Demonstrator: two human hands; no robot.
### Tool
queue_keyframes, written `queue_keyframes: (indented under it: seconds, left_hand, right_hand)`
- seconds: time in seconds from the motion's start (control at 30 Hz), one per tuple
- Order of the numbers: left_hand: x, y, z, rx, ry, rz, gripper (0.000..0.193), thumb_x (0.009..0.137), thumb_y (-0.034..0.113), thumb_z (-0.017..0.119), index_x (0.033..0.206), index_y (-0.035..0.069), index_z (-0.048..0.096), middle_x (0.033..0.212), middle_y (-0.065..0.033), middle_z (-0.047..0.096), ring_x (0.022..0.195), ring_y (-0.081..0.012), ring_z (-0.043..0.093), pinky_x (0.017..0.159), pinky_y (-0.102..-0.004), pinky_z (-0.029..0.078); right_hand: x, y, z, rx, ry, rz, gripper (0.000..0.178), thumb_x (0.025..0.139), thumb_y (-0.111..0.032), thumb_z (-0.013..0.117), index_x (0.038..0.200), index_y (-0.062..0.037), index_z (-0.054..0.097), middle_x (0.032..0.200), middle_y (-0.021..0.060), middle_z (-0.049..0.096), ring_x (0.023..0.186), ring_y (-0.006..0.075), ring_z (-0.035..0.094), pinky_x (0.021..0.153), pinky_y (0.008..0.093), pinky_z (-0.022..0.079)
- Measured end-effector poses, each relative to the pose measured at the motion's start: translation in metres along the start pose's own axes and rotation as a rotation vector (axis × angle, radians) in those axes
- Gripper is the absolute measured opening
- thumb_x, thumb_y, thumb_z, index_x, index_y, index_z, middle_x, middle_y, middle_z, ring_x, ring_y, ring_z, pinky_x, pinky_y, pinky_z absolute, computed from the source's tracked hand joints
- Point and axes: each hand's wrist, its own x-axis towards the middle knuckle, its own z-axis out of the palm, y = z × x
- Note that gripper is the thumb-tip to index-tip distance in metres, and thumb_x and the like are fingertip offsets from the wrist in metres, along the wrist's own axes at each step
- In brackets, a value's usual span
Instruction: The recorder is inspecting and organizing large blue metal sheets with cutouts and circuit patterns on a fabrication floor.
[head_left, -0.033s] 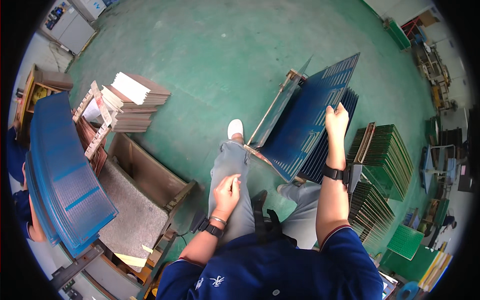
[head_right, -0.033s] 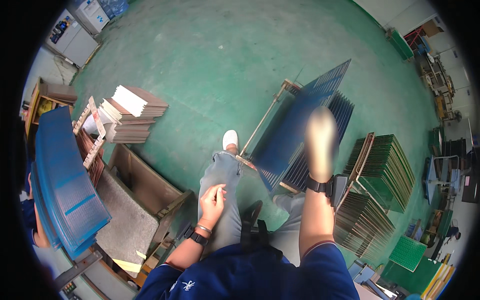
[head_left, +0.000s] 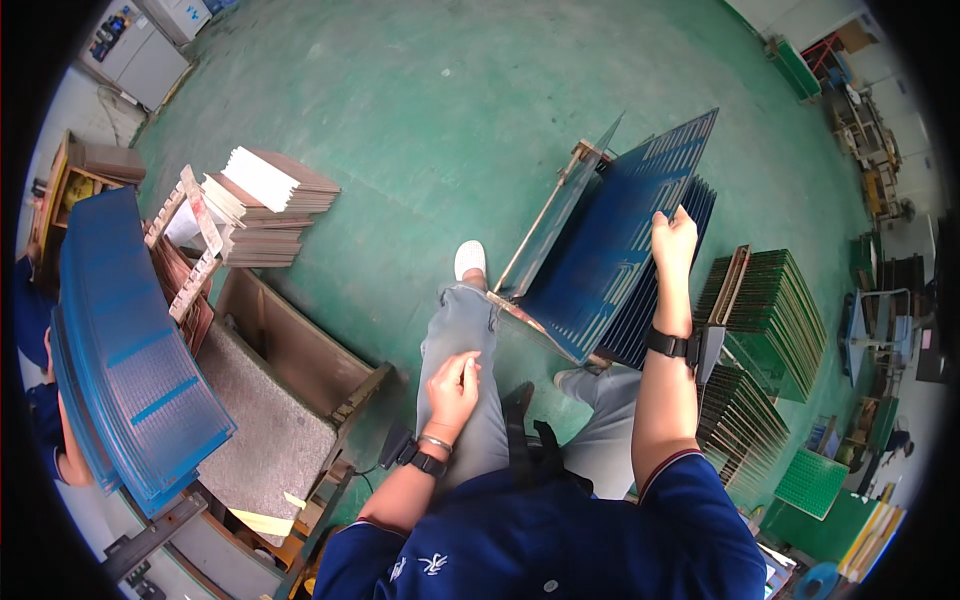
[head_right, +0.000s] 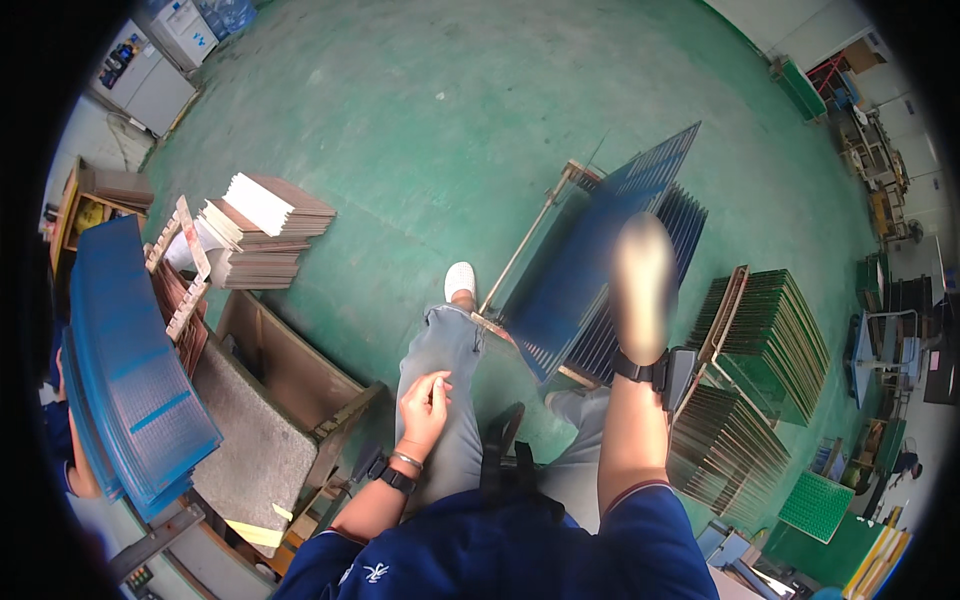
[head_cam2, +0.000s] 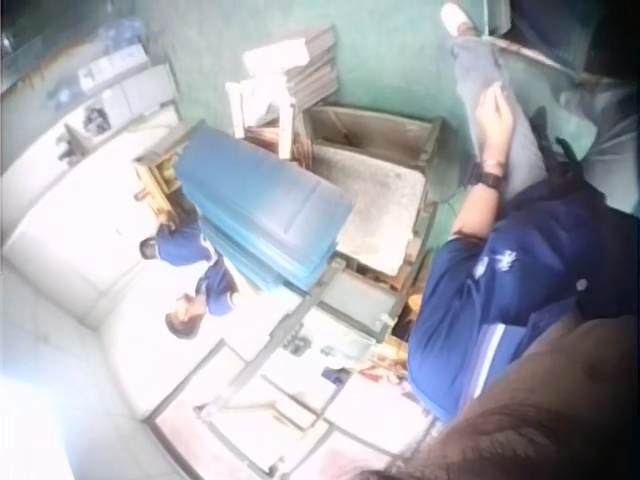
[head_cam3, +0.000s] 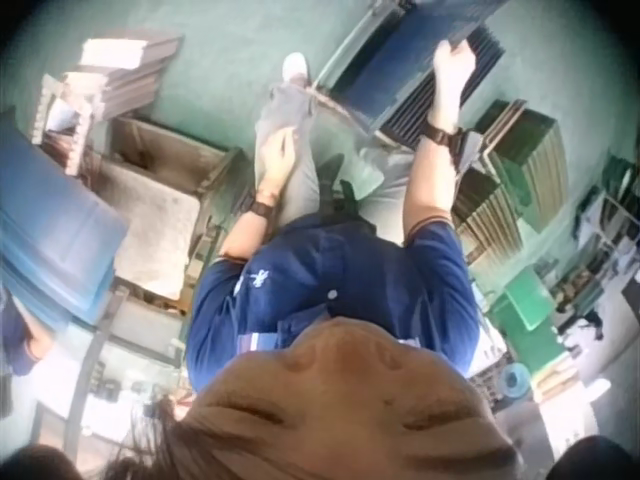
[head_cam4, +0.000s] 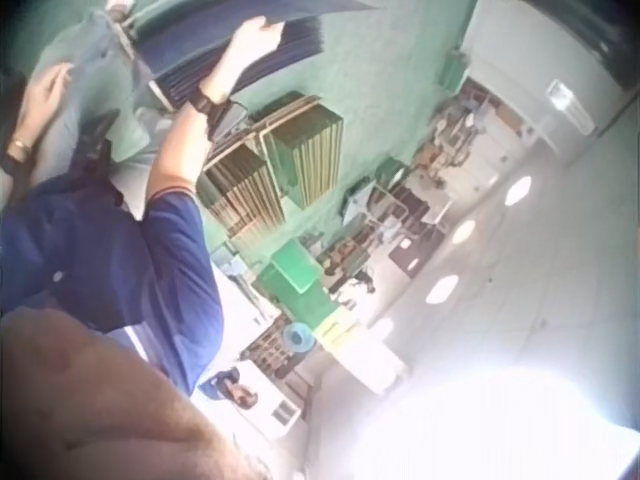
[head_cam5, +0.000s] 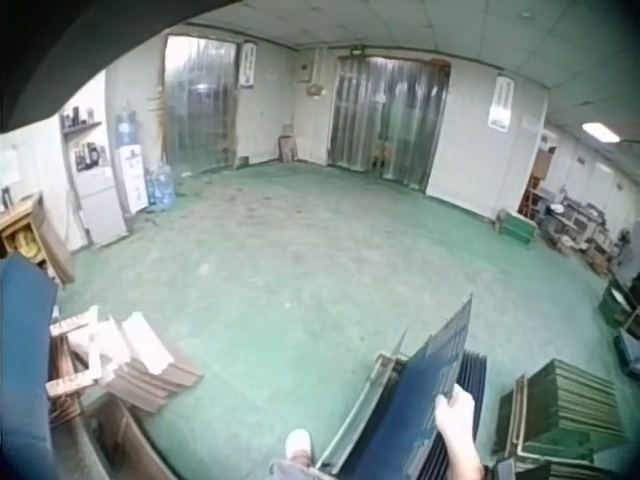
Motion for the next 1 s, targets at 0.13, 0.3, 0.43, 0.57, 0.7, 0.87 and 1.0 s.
queue_keyframes:
  seconds: [0.13, 0.3, 0.43, 0.57, 0.7, 0.87, 1.0]
  left_hand:
    - [-0.001, -0.002, 0.003, 0.030, -0.021, -0.006, 0.013, 0.085, 0.005, 0.053, 0.091, 0.005, 0.065, 0.071, -0.0069, 0.062, 0.053, -0.0138, 0.060, 0.048, -0.0262, 0.046]
    - [0.001, 0.009, 0.000, 0.019, -0.015, -0.040, 0.013, 0.084, 0.004, 0.054, 0.088, 0.006, 0.066, 0.069, -0.0059, 0.062, 0.053, -0.0144, 0.059, 0.048, -0.0261, 0.044]
    - [0.000, 0.006, -0.005, 0.087, -0.001, -0.033, 0.012, 0.082, 0.004, 0.055, 0.088, 0.006, 0.066, 0.068, -0.0061, 0.062, 0.054, -0.0157, 0.059, 0.050, -0.0270, 0.045]
    - [0.004, 0.010, 0.008, 0.098, -0.037, 0.012, 0.011, 0.082, 0.006, 0.056, 0.086, 0.007, 0.066, 0.067, -0.0060, 0.061, 0.053, -0.0182, 0.059, 0.049, -0.0280, 0.045]
    - [0.003, 0.009, -0.004, 0.161, -0.008, 0.029, 0.010, 0.082, 0.006, 0.057, 0.085, 0.008, 0.066, 0.066, -0.0056, 0.061, 0.053, -0.0181, 0.059, 0.049, -0.0279, 0.045]
    - [0.002, 0.009, -0.001, 0.145, 0.007, 0.042, 0.010, 0.081, 0.005, 0.057, 0.085, 0.008, 0.066, 0.066, -0.0051, 0.061, 0.053, -0.0177, 0.058, 0.048, -0.0276, 0.044]
    - [0.003, 0.007, 0.001, 0.138, 0.002, 0.046, 0.011, 0.082, 0.007, 0.057, 0.086, 0.009, 0.066, 0.066, -0.0053, 0.061, 0.053, -0.0180, 0.058, 0.048, -0.0283, 0.045]
  right_hand:
    - [0.026, 0.029, 0.009, 0.065, -0.025, 0.038, 0.024, 0.079, -0.005, 0.053, 0.101, 0.0024, 0.060, 0.075, 0.0174, 0.065, 0.070, 0.0227, 0.065, 0.067, 0.0339, 0.048]
    - [0.040, 0.033, 0.048, 0.042, 0.000, 0.016, 0.033, 0.078, -0.006, 0.054, 0.110, -0.0017, 0.059, 0.075, 0.0193, 0.065, 0.072, 0.0247, 0.066, 0.066, 0.0342, 0.049]
    - [0.019, 0.029, 0.089, 0.302, -0.188, 0.240, 0.045, 0.083, -0.001, 0.045, 0.127, 0.0015, 0.044, 0.110, 0.0269, 0.057, 0.082, 0.0275, 0.066, 0.076, 0.0354, 0.053]
    - [0.004, 0.096, 0.128, 0.176, -0.087, -0.082, 0.045, 0.090, -0.005, 0.042, 0.134, -0.0003, 0.034, 0.123, 0.0241, 0.051, 0.082, 0.0238, 0.066, 0.066, 0.0309, 0.054]
    - [-0.031, 0.062, 0.163, -0.249, -0.397, 0.093, 0.052, 0.085, -0.023, 0.054, 0.125, 0.0083, 0.041, 0.088, 0.0224, 0.065, 0.084, 0.0331, 0.065, 0.076, 0.0366, 0.051]
    - [-0.023, 0.057, 0.166, -0.205, -0.590, 0.296, 0.037, 0.085, -0.021, 0.051, 0.093, 0.0155, 0.055, 0.067, 0.0261, 0.062, 0.054, 0.0300, 0.065, 0.057, 0.0366, 0.054]
    - [-0.020, 0.034, 0.142, -0.203, -0.562, 0.326, 0.036, 0.086, -0.016, 0.047, 0.073, 0.0159, 0.058, 0.058, 0.0262, 0.059, 0.053, 0.0317, 0.064, 0.056, 0.0362, 0.054]
